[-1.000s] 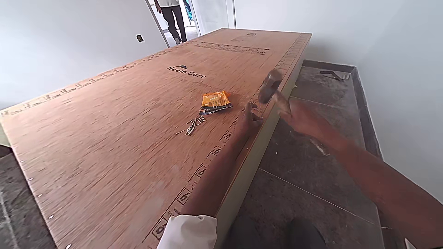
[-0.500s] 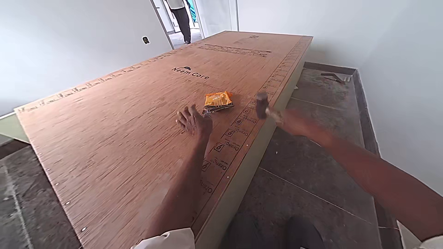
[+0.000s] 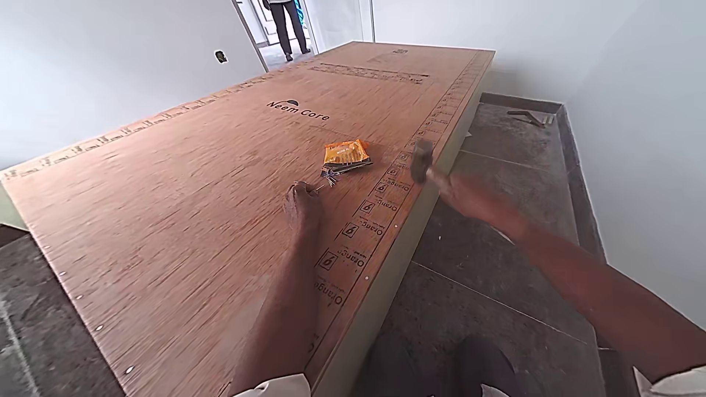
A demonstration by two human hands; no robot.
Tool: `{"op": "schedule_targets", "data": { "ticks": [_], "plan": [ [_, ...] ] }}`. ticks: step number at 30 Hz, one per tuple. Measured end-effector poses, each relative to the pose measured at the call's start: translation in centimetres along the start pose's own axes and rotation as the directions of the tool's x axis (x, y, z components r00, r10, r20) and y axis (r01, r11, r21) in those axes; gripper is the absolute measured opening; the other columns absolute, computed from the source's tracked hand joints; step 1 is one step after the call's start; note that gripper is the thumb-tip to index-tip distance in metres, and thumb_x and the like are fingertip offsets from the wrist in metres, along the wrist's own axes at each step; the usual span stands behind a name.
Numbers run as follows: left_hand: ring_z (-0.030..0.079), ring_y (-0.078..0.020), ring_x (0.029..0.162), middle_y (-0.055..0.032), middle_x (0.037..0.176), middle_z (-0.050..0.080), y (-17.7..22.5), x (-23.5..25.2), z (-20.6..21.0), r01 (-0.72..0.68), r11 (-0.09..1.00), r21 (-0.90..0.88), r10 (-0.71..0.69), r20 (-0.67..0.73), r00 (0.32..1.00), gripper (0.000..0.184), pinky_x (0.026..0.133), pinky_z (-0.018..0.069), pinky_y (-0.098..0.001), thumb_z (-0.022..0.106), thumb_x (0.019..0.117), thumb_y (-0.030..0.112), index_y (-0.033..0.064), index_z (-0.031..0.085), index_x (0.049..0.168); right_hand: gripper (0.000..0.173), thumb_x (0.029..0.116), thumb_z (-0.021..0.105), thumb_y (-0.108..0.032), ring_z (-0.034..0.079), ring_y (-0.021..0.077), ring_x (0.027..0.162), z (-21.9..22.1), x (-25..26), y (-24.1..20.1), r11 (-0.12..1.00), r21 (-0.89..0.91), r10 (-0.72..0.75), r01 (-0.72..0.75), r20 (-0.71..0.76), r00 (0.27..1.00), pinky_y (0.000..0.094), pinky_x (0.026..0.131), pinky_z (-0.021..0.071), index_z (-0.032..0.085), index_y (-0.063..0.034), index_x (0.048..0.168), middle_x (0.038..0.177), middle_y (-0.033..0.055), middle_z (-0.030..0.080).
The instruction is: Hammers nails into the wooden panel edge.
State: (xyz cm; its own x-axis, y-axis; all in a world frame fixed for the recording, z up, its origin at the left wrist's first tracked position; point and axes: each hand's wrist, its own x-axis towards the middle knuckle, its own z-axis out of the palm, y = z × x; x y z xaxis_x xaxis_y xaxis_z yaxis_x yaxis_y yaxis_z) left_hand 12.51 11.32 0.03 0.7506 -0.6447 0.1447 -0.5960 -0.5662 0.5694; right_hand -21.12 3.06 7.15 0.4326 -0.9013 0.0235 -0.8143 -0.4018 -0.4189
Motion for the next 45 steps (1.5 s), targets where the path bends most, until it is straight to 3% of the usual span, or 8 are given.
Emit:
{"op": "schedule_targets", "data": {
  "ticks": [4, 11, 15, 18, 23, 27, 33, 45],
  "plan": [
    [0.060, -0.0452, 0.120, -0.0269, 0.120, 0.066, 0.0, 0.0, -0.2, -0.022, 0.999, -0.029, 0.021, -0.039, 0.999, 0.020, 0.103, 0.0437, -0.0650, 0.058, 0.1013, 0.010, -0.0028, 0.068, 0.113, 0.037, 0.1057, 0.058, -0.035, 0.062, 0.0291, 0.066, -0.2, 0.4, -0.2, 0.998, 0.013, 0.053, -0.054, 0.094, 0.994, 0.0468, 0.063, 0.0526, 0.060, 0.0016, 0.099, 0.077, 0.0160, 0.059],
    [0.066, -0.0416, 0.101, -0.0233, 0.100, 0.069, 0.9, -0.8, -0.9, 0.055, 0.986, -0.159, -0.078, -0.140, 0.987, 0.015, 0.089, 0.0493, -0.0619, 0.059, 0.0986, 0.012, -0.0017, 0.065, 0.101, 0.034, 0.1054, 0.052, -0.037, 0.060, 0.0121, 0.055, -7.1, -1.0, -4.5, 0.924, 0.223, -0.122, 0.312, -0.600, 0.791, 0.0339, 0.054, 0.0558, 0.055, -0.0037, 0.112, 0.073, 0.0017, 0.057],
    [0.066, -0.0397, 0.095, -0.0216, 0.094, 0.067, 1.2, -1.0, -1.1, 0.007, 0.985, -0.174, -0.036, -0.163, 0.986, 0.014, 0.085, 0.0484, -0.0616, 0.062, 0.0958, 0.013, -0.0009, 0.063, 0.096, 0.037, 0.1061, 0.056, -0.031, 0.066, 0.0369, 0.069, -0.7, -1.0, -0.9, 0.999, 0.020, -0.038, 0.041, -0.136, 0.990, 0.0540, 0.062, 0.0546, 0.058, 0.0063, 0.108, 0.080, 0.0213, 0.062],
    [0.065, -0.0404, 0.091, -0.0220, 0.090, 0.066, 1.2, -1.4, -1.1, -0.026, 0.985, -0.172, -0.004, -0.175, 0.984, 0.013, 0.082, 0.0482, -0.0617, 0.063, 0.0947, 0.011, -0.0018, 0.062, 0.093, 0.037, 0.1060, 0.056, -0.036, 0.063, 0.0277, 0.066, 1.9, 0.6, 0.5, 0.989, -0.065, 0.142, -0.134, 0.156, 0.978, 0.0449, 0.062, 0.0539, 0.060, -0.0002, 0.099, 0.079, 0.0151, 0.060],
    [0.067, -0.0362, 0.088, -0.0173, 0.091, 0.069, 0.5, -0.9, -0.5, -0.085, 0.965, -0.246, 0.046, -0.161, 0.986, 0.020, 0.081, 0.0501, -0.0609, 0.058, 0.0966, 0.007, 0.0021, 0.066, 0.114, 0.042, 0.1062, 0.055, -0.041, 0.057, 0.0265, 0.051, -4.1, -3.0, -1.6, 0.970, 0.212, -0.070, 0.116, -0.213, 0.975, 0.0463, 0.049, 0.0510, 0.059, -0.0002, 0.104, 0.068, 0.0137, 0.057],
    [0.066, -0.0351, 0.104, -0.0168, 0.105, 0.071, 0.6, -1.0, -0.5, -0.105, 0.972, -0.211, 0.075, -0.146, 0.986, 0.025, 0.095, 0.0467, -0.0591, 0.053, 0.1003, 0.010, 0.0068, 0.075, 0.112, 0.034, 0.1062, 0.050, -0.038, 0.060, 0.0120, 0.054, -7.1, -1.0, -4.2, 0.911, 0.256, -0.110, 0.323, -0.604, 0.789, 0.0340, 0.053, 0.0566, 0.054, -0.0045, 0.111, 0.073, 0.0011, 0.057],
    [0.068, -0.0338, 0.107, -0.0179, 0.110, 0.073, -0.3, -0.4, 0.3, -0.145, 0.960, -0.238, 0.110, -0.153, 0.982, 0.025, 0.099, 0.0472, -0.0570, 0.057, 0.1010, 0.010, 0.0030, 0.071, 0.120, 0.036, 0.1061, 0.056, -0.034, 0.066, 0.0331, 0.076, 2.0, 0.3, 1.0, 0.989, -0.128, 0.099, -0.079, 0.156, 0.983, 0.0506, 0.069, 0.0542, 0.061, 0.0017, 0.103, 0.084, 0.0178, 0.063],
    [0.063, -0.0307, 0.108, -0.0167, 0.115, 0.067, 0.1, -0.4, 0.0, -0.197, 0.934, -0.299, 0.129, -0.230, 0.964, 0.021, 0.099, 0.0463, -0.0525, 0.058, 0.1041, 0.015, 0.0053, 0.074, 0.113, 0.035, 0.1064, 0.053, -0.035, 0.061, 0.0207, 0.055, -3.0, -0.5, -2.0, 0.954, 0.230, -0.087, 0.194, -0.407, 0.909, 0.0411, 0.054, 0.0549, 0.056, 0.0003, 0.110, 0.072, 0.0088, 0.057]
  ]
}}
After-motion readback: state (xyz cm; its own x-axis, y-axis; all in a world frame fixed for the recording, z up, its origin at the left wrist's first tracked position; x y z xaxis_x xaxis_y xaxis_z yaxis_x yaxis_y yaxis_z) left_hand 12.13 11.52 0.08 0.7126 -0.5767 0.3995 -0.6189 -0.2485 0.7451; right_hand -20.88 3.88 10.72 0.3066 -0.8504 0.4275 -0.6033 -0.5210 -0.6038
